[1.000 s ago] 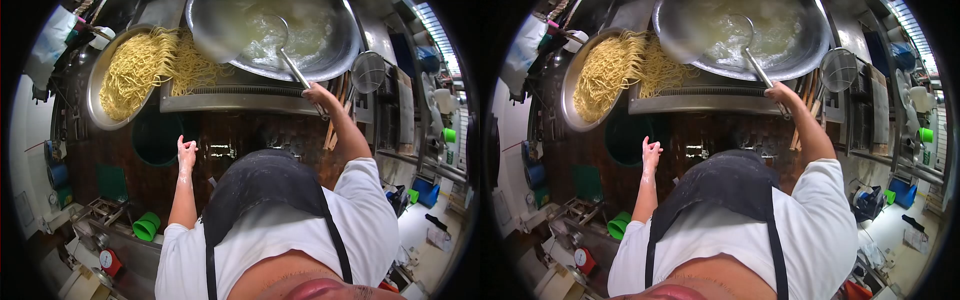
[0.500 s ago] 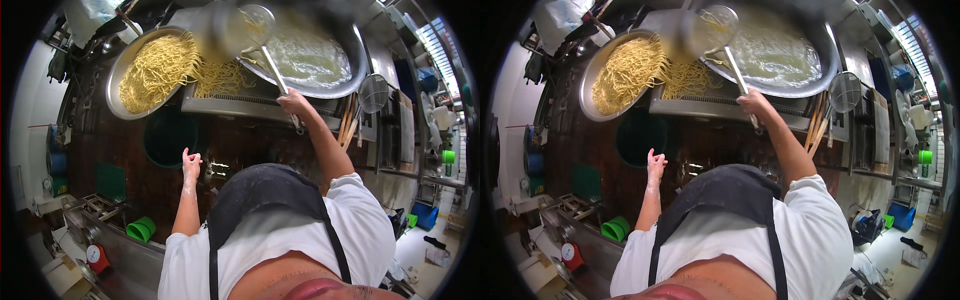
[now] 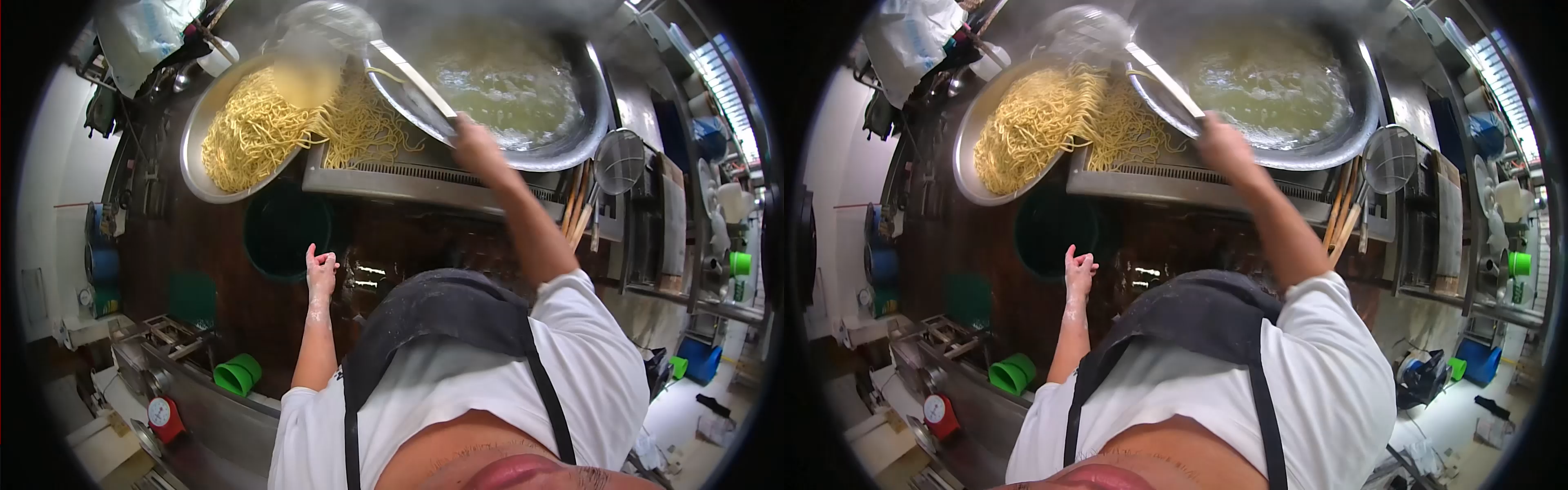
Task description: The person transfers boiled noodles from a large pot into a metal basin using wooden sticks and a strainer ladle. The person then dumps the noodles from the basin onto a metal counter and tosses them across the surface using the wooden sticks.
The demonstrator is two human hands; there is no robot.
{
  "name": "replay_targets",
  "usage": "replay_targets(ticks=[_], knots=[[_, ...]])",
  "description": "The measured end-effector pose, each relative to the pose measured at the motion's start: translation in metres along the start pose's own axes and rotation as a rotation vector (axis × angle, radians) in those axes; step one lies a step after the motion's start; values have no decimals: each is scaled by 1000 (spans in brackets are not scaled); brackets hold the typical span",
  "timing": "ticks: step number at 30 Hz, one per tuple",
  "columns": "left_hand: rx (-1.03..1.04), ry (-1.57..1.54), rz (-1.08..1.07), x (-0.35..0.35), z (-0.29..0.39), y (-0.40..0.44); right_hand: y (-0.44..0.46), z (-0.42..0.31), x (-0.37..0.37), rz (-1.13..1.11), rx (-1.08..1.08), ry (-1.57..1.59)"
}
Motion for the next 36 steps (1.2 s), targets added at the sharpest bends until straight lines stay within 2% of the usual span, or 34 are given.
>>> replay_targets(ticks=[1,2,4,7,9,12,15,18,24,26,28,32,36], knots=[[-19,32,0,-1,-6,-3,-11,23,-39,35,-47,67],[-34,66,-4,-1,-10,-4,-16,49,-72,8,18,47],[-74,154,-18,5,-12,-6,-24,122,-123,9,58,-15],[-41,226,-62,27,-10,6,-54,175,-216,5,40,-209],[-14,207,-98,44,1,15,-67,191,-260,-110,-19,-325],[-8,158,-92,68,23,30,-80,201,-286,-218,12,-415],[48,168,-74,80,27,42,-80,213,-257,-332,75,-561],[19,189,-62,84,27,34,-70,258,-185,-312,101,-604],[-76,167,21,66,5,-3,-9,225,-13,-335,121,-516],[-132,136,63,59,6,-15,25,200,26,-239,118,-437],[-164,128,98,49,1,-22,64,180,49,-49,98,-294],[-168,136,103,41,-10,-26,155,187,93,137,99,-238],[-139,93,99,40,1,-25,186,182,37,13,150,-285]])
Point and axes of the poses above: each hand's wrist, its own y-axis towards the middle knuckle, its own x-axis out of the palm, z = x × y, the point moved 5 cm from there along y, towards the middle knuckle, and after that the axes turned 6 degrees about z, right-handed, at the moved point
